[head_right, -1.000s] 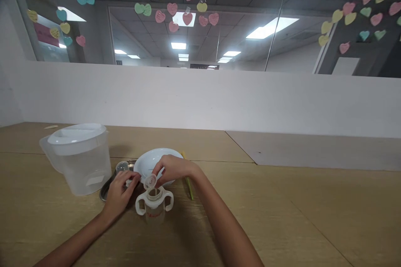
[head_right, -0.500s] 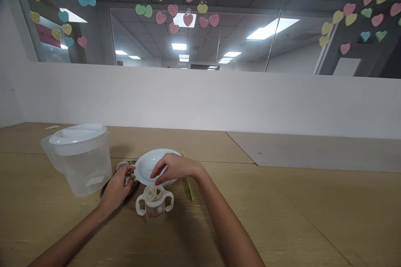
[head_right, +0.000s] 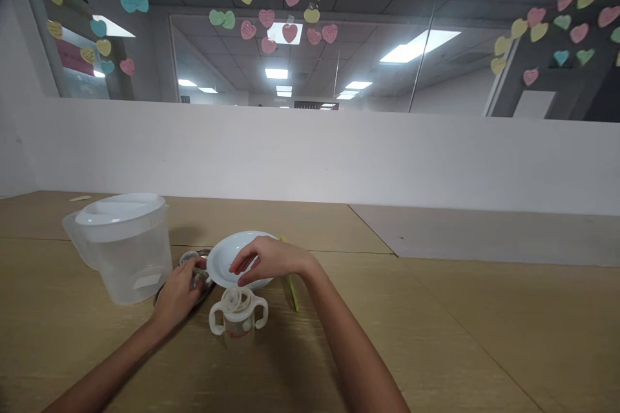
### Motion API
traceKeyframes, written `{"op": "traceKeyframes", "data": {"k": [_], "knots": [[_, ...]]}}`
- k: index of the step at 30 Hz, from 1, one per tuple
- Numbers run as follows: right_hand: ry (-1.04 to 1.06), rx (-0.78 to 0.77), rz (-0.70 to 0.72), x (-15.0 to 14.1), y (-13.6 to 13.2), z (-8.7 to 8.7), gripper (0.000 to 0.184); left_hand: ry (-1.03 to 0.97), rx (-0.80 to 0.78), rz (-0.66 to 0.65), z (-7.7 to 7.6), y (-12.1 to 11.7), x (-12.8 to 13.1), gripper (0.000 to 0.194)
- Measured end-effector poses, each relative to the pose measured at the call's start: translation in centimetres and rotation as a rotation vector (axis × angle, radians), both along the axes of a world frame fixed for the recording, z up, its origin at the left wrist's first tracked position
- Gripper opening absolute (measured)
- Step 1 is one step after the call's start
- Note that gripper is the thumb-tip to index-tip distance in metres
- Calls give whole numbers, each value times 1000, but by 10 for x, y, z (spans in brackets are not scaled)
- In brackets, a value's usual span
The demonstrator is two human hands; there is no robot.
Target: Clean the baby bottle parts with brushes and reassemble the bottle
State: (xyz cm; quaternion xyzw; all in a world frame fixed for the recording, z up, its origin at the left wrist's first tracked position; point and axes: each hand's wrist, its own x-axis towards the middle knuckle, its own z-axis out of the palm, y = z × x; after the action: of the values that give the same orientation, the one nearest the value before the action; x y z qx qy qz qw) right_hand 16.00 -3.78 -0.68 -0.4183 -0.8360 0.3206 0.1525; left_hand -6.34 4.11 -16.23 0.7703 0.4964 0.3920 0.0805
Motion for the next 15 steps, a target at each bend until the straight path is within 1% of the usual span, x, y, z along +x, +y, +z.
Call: {"op": "traceKeyframes", "data": {"k": [3,7,11,15], "knots": [[4,-6,1,0,-1,1,30,127,-68,5,2,0,-1,32],[18,6,9,0,-2,2,29,204,-137,23,10,-3,-2,27],[30,-11,-17,1,-4,4,29,209,-118,64,22,-7,-4,27],[57,-57,-23,0,-6,6,29,194,-46,159,31,-10,-7,25]]}}
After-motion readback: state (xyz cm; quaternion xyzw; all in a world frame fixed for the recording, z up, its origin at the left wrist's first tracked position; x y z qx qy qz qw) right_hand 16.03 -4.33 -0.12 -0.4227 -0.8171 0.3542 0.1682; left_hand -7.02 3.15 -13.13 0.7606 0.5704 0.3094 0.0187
